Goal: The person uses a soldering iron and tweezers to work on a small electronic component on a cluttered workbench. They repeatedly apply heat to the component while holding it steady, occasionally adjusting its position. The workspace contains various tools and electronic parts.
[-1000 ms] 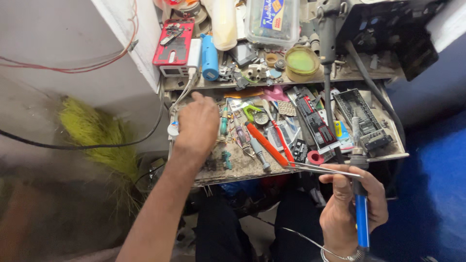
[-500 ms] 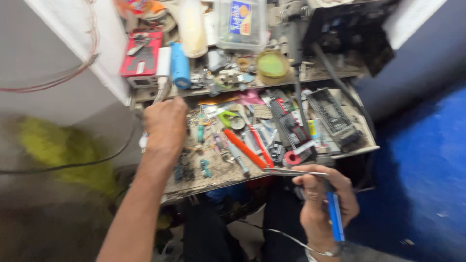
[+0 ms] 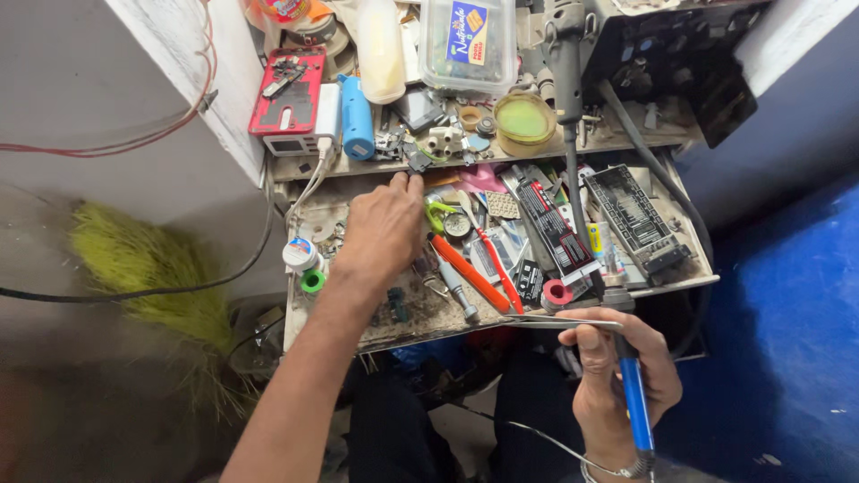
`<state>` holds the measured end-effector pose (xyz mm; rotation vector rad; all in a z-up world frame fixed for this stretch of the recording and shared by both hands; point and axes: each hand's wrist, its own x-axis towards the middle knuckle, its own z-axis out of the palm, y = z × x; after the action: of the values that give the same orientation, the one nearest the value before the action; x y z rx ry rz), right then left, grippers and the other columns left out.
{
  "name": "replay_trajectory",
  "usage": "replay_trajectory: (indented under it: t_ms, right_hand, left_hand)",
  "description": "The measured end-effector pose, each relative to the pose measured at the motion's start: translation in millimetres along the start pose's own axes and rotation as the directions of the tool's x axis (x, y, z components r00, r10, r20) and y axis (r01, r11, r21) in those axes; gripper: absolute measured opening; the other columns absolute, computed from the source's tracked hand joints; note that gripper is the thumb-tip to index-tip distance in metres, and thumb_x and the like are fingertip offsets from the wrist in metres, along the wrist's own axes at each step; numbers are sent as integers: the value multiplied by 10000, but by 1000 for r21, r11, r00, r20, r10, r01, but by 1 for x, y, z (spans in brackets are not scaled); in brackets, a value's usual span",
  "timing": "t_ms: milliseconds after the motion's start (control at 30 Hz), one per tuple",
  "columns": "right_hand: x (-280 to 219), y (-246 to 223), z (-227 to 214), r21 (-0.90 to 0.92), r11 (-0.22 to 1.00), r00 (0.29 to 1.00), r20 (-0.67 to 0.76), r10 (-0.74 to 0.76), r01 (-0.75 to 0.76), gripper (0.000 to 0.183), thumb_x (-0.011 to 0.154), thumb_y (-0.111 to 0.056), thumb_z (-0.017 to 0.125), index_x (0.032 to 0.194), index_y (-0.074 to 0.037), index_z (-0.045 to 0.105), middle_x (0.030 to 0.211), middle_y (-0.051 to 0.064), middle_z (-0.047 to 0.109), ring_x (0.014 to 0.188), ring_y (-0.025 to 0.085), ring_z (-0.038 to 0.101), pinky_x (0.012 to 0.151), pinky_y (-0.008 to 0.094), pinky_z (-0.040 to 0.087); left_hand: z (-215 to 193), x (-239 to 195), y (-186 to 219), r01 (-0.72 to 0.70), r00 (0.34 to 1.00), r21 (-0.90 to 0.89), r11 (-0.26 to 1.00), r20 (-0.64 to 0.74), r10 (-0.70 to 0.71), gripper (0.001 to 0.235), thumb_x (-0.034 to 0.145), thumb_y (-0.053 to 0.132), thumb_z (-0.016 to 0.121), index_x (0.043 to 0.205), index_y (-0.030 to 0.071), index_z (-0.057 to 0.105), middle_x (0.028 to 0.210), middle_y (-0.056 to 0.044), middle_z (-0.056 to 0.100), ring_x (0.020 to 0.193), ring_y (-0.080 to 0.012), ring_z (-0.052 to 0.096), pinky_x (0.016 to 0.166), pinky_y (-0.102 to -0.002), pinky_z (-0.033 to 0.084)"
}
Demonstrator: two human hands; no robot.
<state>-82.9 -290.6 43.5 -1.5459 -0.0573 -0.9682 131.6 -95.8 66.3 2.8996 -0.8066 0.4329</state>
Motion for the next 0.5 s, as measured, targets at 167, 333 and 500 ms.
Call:
replay_trajectory:
  t_ms: [167, 333, 500]
  right_hand:
    - [-3, -1, -1, -43, 998, 999, -10, 37, -38, 231, 1033, -101, 715, 1225, -24, 613, 1015, 150, 735, 847, 148, 724, 761, 268, 620]
    - [-2, 1, -3, -61, 998, 1000, -10, 30, -30, 246, 1025, -120, 717, 1224, -25, 608, 1061, 145, 736, 830, 143, 727, 746, 257, 618]
    - [-2, 4, 0, -52, 998, 999, 1, 34, -34, 242, 1013, -115, 714, 1212, -26, 609, 1041, 151, 739, 858, 155, 731, 766, 276, 625]
  left_hand:
    - [20, 3, 0, -27, 998, 44, 999, -54, 29, 36, 880, 52, 678, 903, 29, 694, 903, -142, 719, 742, -256, 730, 649, -374, 594]
    - [11, -29, 12, 6, 1000, 174, 985, -12, -4, 34, 898, 14, 672, 884, 6, 702, 780, -132, 726, 588, -183, 702, 476, -296, 571]
    - [-19, -59, 26, 26, 988, 221, 975, 144, -59, 91, 830, -10, 685, 919, 4, 680, 826, -131, 710, 627, -175, 700, 504, -291, 578]
